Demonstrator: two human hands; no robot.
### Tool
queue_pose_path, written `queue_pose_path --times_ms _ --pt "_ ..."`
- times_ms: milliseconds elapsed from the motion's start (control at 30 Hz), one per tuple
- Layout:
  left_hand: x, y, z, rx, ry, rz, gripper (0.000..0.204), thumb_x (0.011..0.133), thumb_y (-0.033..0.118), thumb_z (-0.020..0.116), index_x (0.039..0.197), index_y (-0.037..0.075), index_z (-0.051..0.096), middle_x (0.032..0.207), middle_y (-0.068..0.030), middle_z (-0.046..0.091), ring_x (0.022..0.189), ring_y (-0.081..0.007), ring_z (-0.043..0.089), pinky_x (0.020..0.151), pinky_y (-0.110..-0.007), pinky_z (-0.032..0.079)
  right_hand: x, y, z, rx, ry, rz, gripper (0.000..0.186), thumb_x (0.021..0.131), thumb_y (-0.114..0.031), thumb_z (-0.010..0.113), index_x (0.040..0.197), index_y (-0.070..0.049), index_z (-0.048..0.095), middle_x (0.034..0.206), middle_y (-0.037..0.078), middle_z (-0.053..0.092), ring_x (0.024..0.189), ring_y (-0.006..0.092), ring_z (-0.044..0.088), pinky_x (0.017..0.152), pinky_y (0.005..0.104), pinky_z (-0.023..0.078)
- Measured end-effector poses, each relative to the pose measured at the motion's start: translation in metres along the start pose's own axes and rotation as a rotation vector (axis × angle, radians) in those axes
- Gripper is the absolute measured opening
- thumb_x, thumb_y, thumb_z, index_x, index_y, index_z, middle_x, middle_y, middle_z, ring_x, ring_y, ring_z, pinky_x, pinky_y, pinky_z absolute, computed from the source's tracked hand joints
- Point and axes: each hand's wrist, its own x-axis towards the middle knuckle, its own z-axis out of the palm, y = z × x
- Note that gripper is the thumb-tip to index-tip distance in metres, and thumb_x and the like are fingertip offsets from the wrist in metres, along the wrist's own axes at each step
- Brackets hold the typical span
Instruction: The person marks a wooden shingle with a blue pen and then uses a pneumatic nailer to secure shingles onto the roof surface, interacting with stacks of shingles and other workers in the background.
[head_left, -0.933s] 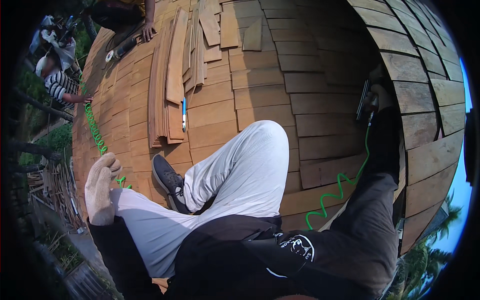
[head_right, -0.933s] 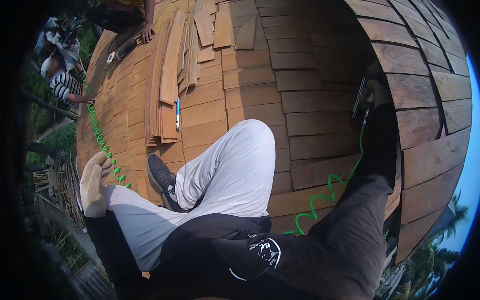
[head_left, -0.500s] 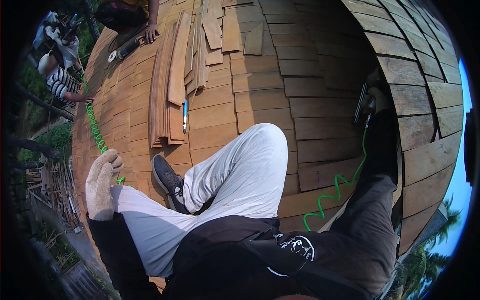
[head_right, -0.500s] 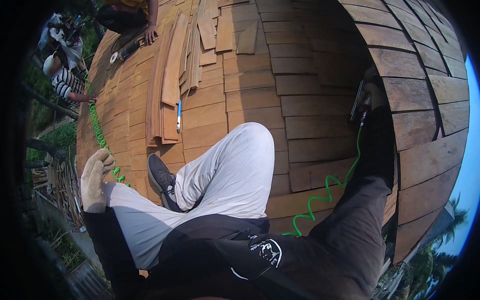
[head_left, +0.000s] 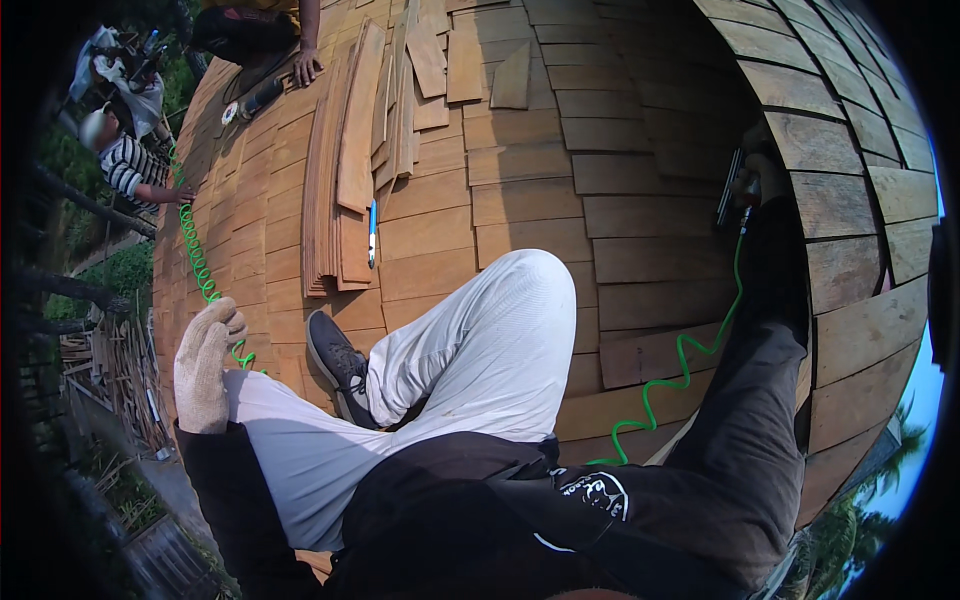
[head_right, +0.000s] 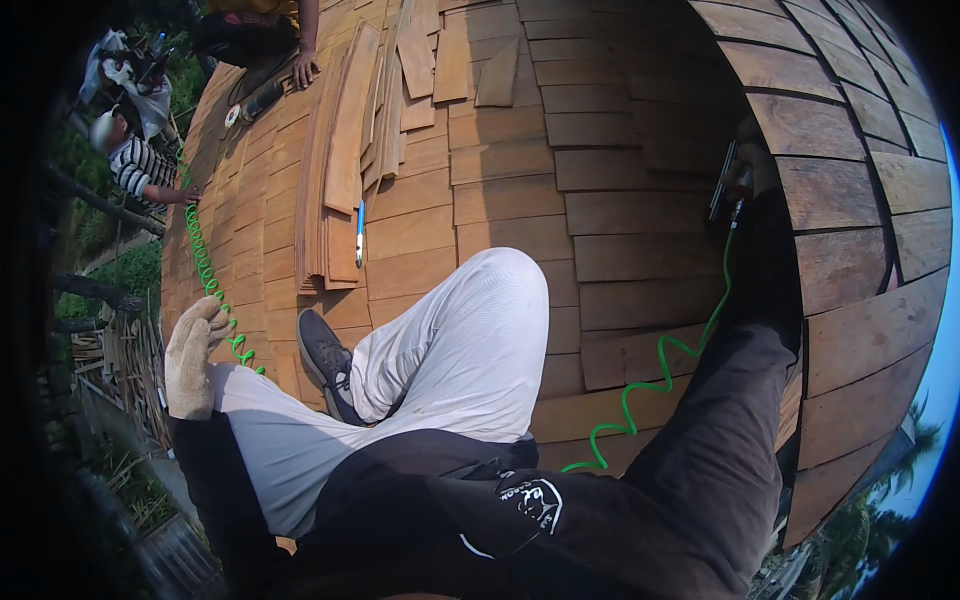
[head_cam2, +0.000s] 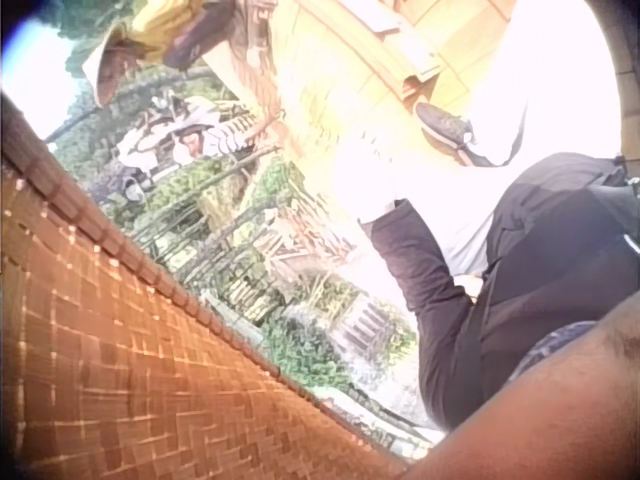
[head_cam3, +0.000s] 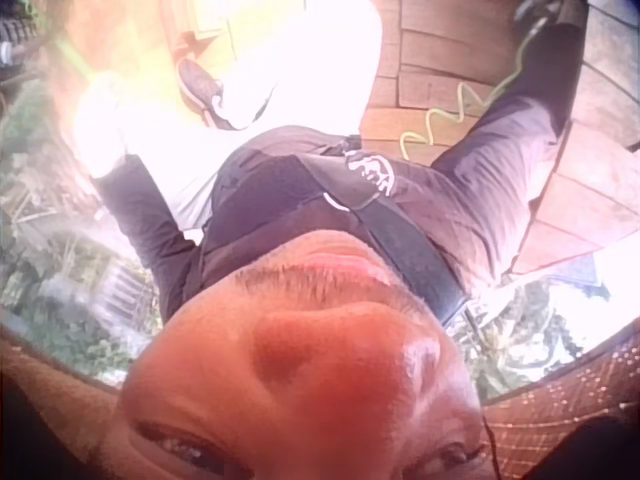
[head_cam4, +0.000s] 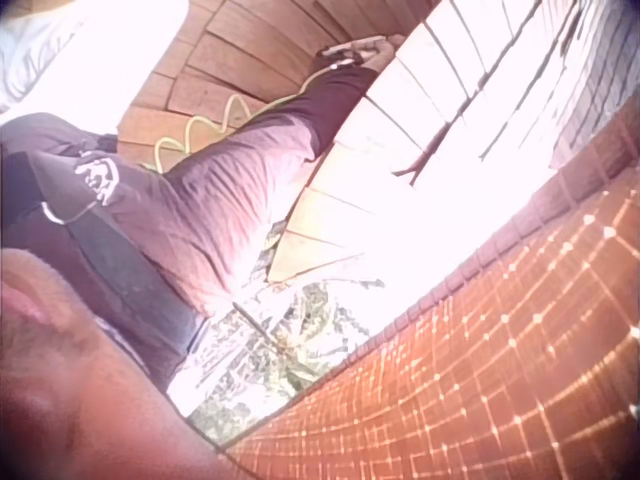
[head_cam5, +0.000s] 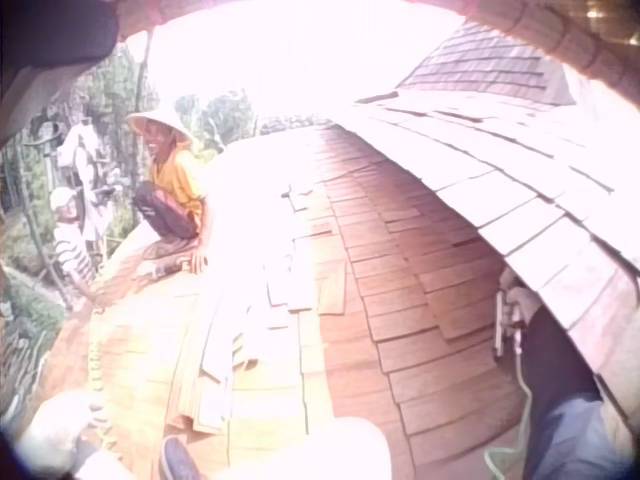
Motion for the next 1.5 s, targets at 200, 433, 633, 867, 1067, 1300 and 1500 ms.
queue_pose_path --times_ms 200,433,633,867,1067,1300,1500 --pt "0.000 -0.003 -0.005 0.019 -0.001 -0.008 0.045 0.105 0.023 0.059 0.134 -0.011 0.057 0.119 -0.0144 0.065 0.110 -0.0198 0.064 0.103 -0.035 0.049 -0.016 -0.008 0.008 -0.097 -0.016 -0.036 0.020 0.089 -0.024 0.066 0.095 -0.006 0.061 0.072 0.006 0.063 0.055 0.0223 0.065 0.045 0.0369 0.053" --pt "0.001 0.006 -0.003 0.002 -0.040 -0.006 0.042 0.105 0.023 0.057 0.134 -0.008 0.058 0.119 -0.0129 0.066 0.110 -0.0196 0.065 0.102 -0.034 0.049 -0.059 -0.002 0.042 -0.070 -0.131 0.139 0.021 0.090 -0.027 0.067 0.093 -0.006 0.062 0.075 0.005 0.063 0.058 0.0220 0.066 0.048 0.0383 0.052" --pt "0.002 -0.003 -0.004 -0.031 -0.059 -0.008 0.042 0.106 0.023 0.057 0.135 -0.008 0.058 0.121 -0.0131 0.067 0.113 -0.0203 0.065 0.103 -0.035 0.049 -0.109 0.015 0.076 -0.058 -0.210 0.135 0.022 0.088 -0.023 0.067 0.092 -0.002 0.062 0.073 0.009 0.063 0.058 0.0236 0.068 0.052 0.0349 0.054" --pt "-0.004 -0.009 -0.008 -0.092 -0.044 0.058 0.045 0.107 0.026 0.056 0.136 -0.008 0.058 0.119 -0.0144 0.067 0.110 -0.0206 0.066 0.102 -0.035 0.049 -0.115 0.015 0.084 -0.002 -0.209 0.130 0.022 0.088 -0.019 0.065 0.098 -0.001 0.059 0.073 0.009 0.061 0.056 0.0238 0.065 0.052 0.0362 0.054" --pt "-0.005 -0.002 -0.005 -0.079 -0.042 0.059 0.045 0.107 0.028 0.056 0.135 -0.007 0.058 0.116 -0.0135 0.068 0.106 -0.0193 0.066 0.099 -0.034 0.049 -0.099 0.017 0.087 0.027 -0.195 0.134 0.020 0.087 -0.019 0.066 0.095 -0.001 0.061 0.073 0.009 0.061 0.056 0.0240 0.065 0.051 0.0373 0.054" --pt "-0.009 0.003 -0.007 -0.138 -0.030 0.030 0.039 0.106 0.020 0.057 0.133 -0.008 0.059 0.120 -0.0136 0.067 0.111 -0.0197 0.066 0.102 -0.036 0.051 -0.075 0.009 0.102 0.017 -0.276 0.100 0.021 0.087 -0.019 0.067 0.093 0.000 0.060 0.073 0.010 0.061 0.055 0.0235 0.063 0.054 0.0368 0.057" --pt "-0.004 0.002 0.001 -0.167 -0.064 0.055 0.044 0.106 0.027 0.058 0.133 -0.008 0.059 0.114 -0.0131 0.067 0.106 -0.0194 0.065 0.098 -0.033 0.050 -0.087 0.018 0.116 -0.206 -0.231 -0.007 0.027 0.085 -0.022 0.066 0.096 0.003 0.060 0.072 0.011 0.063 0.056 0.0243 0.066 0.045 0.0388 0.052"
